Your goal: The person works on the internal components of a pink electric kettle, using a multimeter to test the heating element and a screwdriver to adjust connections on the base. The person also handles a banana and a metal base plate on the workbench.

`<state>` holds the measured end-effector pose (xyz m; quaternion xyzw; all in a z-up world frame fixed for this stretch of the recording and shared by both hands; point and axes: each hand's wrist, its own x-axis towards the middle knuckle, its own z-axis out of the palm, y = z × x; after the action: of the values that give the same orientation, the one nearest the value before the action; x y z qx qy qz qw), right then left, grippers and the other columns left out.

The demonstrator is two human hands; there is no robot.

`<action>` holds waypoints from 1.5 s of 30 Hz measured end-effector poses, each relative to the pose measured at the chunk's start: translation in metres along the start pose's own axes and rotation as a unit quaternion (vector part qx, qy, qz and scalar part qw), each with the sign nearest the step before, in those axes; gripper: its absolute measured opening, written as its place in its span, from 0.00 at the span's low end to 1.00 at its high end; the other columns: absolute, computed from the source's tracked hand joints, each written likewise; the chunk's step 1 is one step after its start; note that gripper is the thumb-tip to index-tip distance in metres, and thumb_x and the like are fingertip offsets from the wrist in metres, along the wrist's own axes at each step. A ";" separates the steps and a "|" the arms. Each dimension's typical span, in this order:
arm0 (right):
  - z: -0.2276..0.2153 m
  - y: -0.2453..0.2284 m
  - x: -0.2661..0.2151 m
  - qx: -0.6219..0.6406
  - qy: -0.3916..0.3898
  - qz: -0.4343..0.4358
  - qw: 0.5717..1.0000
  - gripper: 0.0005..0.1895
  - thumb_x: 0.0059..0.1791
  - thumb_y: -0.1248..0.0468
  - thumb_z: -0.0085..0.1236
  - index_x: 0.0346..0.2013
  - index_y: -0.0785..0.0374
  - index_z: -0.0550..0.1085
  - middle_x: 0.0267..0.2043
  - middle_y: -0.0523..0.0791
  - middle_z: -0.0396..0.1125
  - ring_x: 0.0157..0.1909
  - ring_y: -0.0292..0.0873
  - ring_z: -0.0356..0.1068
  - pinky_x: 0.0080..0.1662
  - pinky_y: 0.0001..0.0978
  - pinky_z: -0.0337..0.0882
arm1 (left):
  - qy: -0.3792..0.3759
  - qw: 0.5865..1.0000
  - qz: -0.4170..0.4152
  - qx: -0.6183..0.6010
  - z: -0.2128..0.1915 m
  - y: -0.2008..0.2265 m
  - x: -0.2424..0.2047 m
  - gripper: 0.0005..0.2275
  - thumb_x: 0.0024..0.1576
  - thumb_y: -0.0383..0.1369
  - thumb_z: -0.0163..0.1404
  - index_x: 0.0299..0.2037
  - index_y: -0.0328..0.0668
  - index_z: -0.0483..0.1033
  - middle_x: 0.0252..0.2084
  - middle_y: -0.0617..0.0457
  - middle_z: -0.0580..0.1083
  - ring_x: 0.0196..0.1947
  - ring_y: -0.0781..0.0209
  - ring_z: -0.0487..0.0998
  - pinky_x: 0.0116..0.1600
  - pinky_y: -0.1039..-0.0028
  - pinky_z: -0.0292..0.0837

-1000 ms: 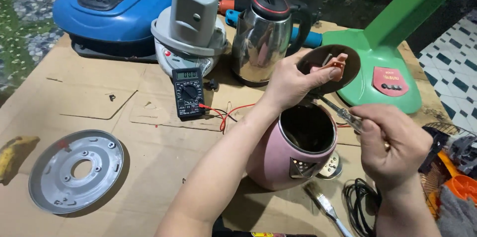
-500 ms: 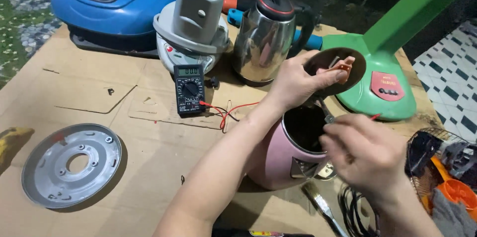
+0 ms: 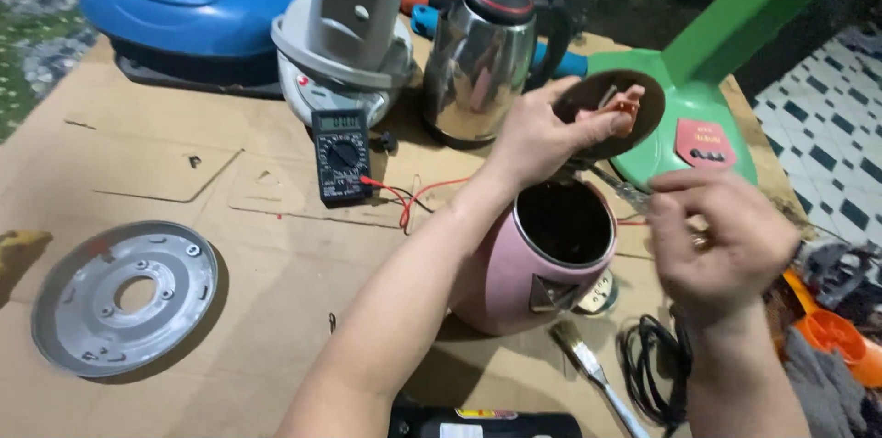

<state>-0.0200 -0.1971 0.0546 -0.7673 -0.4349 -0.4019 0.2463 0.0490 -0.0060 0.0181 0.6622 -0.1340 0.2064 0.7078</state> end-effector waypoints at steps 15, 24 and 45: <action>-0.002 -0.052 0.001 0.027 -0.034 -0.038 0.998 0.14 0.52 0.68 0.50 0.26 0.76 0.75 0.37 0.59 0.75 0.31 0.51 0.73 0.34 0.39 0.69 | -0.012 1.000 -0.013 -0.020 0.000 -0.001 0.000 0.18 0.46 0.47 0.60 0.43 0.50 0.84 0.39 0.61 0.82 0.41 0.75 0.77 0.48 0.79 0.72; 0.020 -0.028 -0.021 0.056 0.015 -0.116 0.992 0.16 0.52 0.67 0.48 0.21 0.74 0.71 0.34 0.61 0.73 0.27 0.55 0.72 0.33 0.43 0.74 | -0.020 0.999 -0.022 -0.024 0.000 0.002 0.001 0.22 0.45 0.49 0.60 0.46 0.47 0.84 0.43 0.57 0.83 0.44 0.70 0.80 0.49 0.77 0.73; 0.024 -0.015 0.006 0.043 -0.013 -0.108 0.993 0.20 0.54 0.71 0.49 0.16 0.69 0.68 0.29 0.58 0.74 0.26 0.47 0.73 0.27 0.34 0.68 | -0.002 1.000 -0.024 0.003 0.002 -0.005 0.001 0.22 0.43 0.50 0.61 0.44 0.49 0.84 0.37 0.61 0.81 0.38 0.73 0.77 0.44 0.79 0.71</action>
<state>-0.0219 -0.1695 0.0468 -0.7094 -0.5353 -0.3974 0.2288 0.0525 -0.0080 0.0148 0.6679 -0.1193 0.1882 0.7101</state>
